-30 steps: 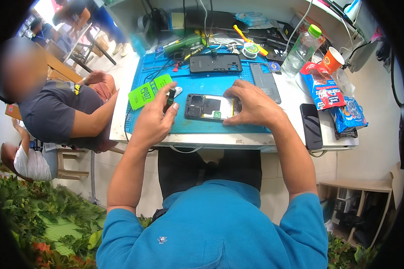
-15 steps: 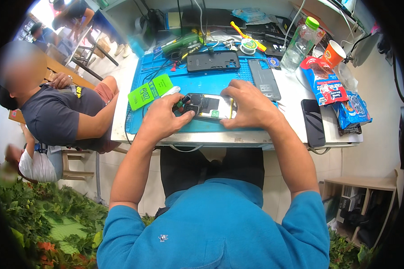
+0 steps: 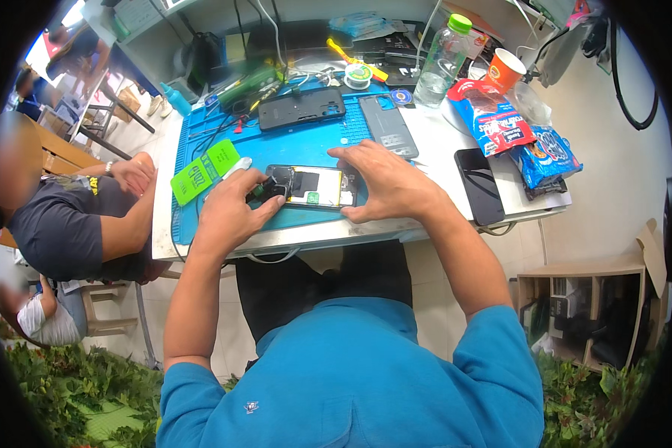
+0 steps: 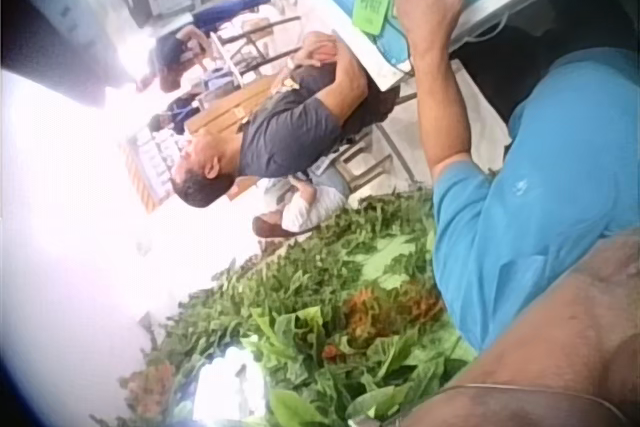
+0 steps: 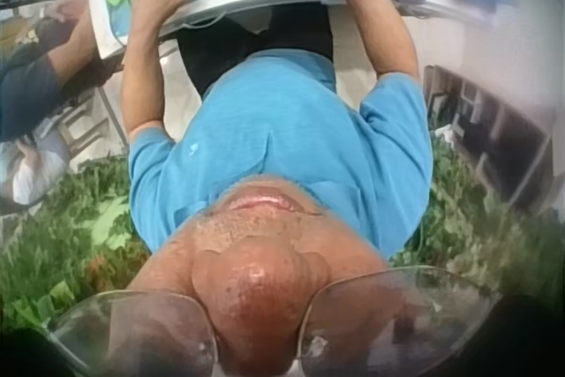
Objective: The person disassembles a smartphone, removes the back cover, and manipulates internal components including the battery and connectors. They then reassemble the device by reconnecting cables, seating the battery, and snapping the back cover back into place.
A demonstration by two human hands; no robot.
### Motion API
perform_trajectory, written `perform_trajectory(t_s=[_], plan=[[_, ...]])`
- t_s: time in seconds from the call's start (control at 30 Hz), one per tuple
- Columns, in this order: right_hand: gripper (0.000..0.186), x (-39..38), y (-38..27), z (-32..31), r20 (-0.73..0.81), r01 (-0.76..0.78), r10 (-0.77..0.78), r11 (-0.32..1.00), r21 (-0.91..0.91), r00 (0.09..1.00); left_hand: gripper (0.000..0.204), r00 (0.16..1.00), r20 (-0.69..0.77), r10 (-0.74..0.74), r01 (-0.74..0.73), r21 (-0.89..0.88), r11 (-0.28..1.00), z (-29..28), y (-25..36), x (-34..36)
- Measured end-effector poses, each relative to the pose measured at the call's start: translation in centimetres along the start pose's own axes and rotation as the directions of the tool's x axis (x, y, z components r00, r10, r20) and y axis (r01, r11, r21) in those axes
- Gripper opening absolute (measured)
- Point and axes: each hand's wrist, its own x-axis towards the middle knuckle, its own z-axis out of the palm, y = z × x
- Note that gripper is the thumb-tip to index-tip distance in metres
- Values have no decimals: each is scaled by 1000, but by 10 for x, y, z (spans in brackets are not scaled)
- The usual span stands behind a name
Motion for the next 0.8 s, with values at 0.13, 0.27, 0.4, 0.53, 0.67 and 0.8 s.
perform_trajectory(t_s=[0.13,0.27,0.4,0.53,0.67,0.8], plan=[[94,-5,3,-3,20,-53,53,999,-4,998,54,989,-62,131,-134,-48,990,4,-17,2],[87,11,0,-14,172,-135,124,990,51,977,56,974,-75,213,-218,-60,974,-4,-18,19],[81,15,-7,-19,161,-116,103,990,78,982,51,987,110,114,-88,-213,973,-14,-28,46],[75,21,-12,-25,259,-301,235,919,255,937,37,947,311,86,39,-374,926,-15,-51,53],[68,23,13,-20,140,-223,174,723,654,975,29,991,85,107,-36,-594,804,-11,-53,42],[40,56,8,-6,-176,127,432,140,982,885,22,995,40,-88,80,-849,522,-33,-43,40]])
